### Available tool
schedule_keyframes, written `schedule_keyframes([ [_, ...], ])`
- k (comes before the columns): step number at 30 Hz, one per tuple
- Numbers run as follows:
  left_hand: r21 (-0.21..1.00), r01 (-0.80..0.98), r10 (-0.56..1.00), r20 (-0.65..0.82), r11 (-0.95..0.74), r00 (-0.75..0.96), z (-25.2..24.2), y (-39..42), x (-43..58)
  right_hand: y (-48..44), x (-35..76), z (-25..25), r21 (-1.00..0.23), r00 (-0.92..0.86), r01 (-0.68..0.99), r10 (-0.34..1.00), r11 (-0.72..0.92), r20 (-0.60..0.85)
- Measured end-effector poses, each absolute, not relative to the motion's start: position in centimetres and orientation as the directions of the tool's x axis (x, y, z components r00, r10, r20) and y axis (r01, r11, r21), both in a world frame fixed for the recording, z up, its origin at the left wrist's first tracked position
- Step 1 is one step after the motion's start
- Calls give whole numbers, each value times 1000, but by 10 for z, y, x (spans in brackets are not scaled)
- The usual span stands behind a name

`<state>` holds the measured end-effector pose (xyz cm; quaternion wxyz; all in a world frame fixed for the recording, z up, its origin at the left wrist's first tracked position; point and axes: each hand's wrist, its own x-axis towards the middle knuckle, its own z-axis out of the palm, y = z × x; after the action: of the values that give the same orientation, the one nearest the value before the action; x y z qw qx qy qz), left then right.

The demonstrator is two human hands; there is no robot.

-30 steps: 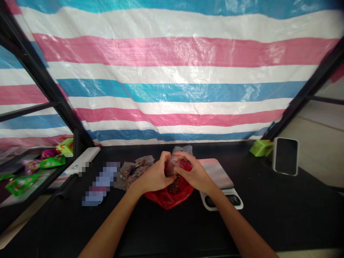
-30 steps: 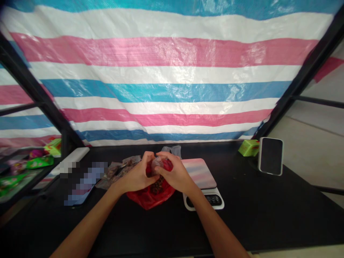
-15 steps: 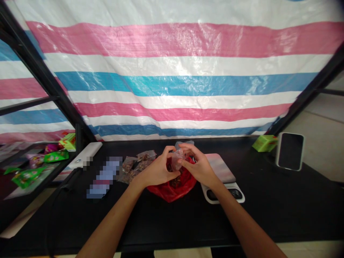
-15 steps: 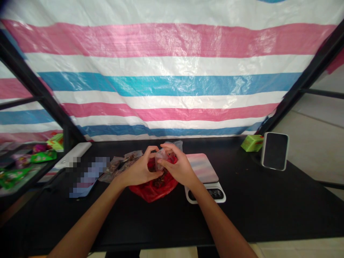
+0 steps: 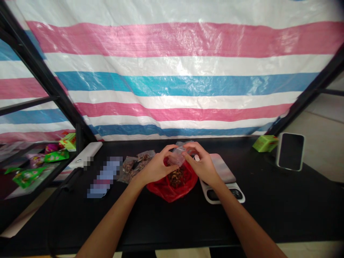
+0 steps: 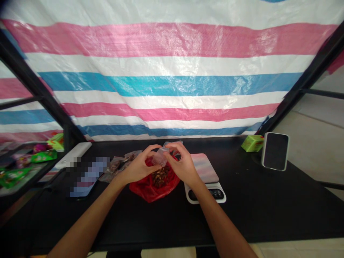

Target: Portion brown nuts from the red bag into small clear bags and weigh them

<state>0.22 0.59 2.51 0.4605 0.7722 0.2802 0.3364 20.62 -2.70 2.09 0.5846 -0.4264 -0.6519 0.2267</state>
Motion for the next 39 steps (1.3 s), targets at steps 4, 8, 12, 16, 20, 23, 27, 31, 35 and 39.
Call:
schedule_keyframes([
  [4,834,238,803,339,-498,491,26,14,-5,-20,216,17,-781,207,422,790,461,578],
  [8,527,703,843,500,-478,198,37,20,-17,-9,240,9,-869,437,341,758,359,485],
  [12,266,929,864,494,-257,98,45,26,-30,-5,270,4,-849,534,514,728,124,430],
  [16,92,993,941,337,-70,35,28,34,-47,-9,286,2,-666,464,734,812,-130,353],
  [20,66,990,987,115,-123,115,5,44,-58,-11,286,1,-574,414,810,812,-123,411],
  [23,109,968,964,167,-227,208,-2,49,-56,-11,279,2,-575,379,817,791,-43,480],
  [27,251,873,850,448,-418,278,6,47,-42,-14,261,10,-637,235,726,776,261,586],
  [31,257,678,655,621,-689,430,20,29,-20,-23,236,21,-746,24,496,851,445,524],
  [35,227,609,590,633,-760,500,24,10,-5,-31,219,25,-777,-153,394,869,491,471],
  [39,281,646,628,669,-710,398,22,5,0,-34,213,24,-809,-127,348,879,473,459],
])
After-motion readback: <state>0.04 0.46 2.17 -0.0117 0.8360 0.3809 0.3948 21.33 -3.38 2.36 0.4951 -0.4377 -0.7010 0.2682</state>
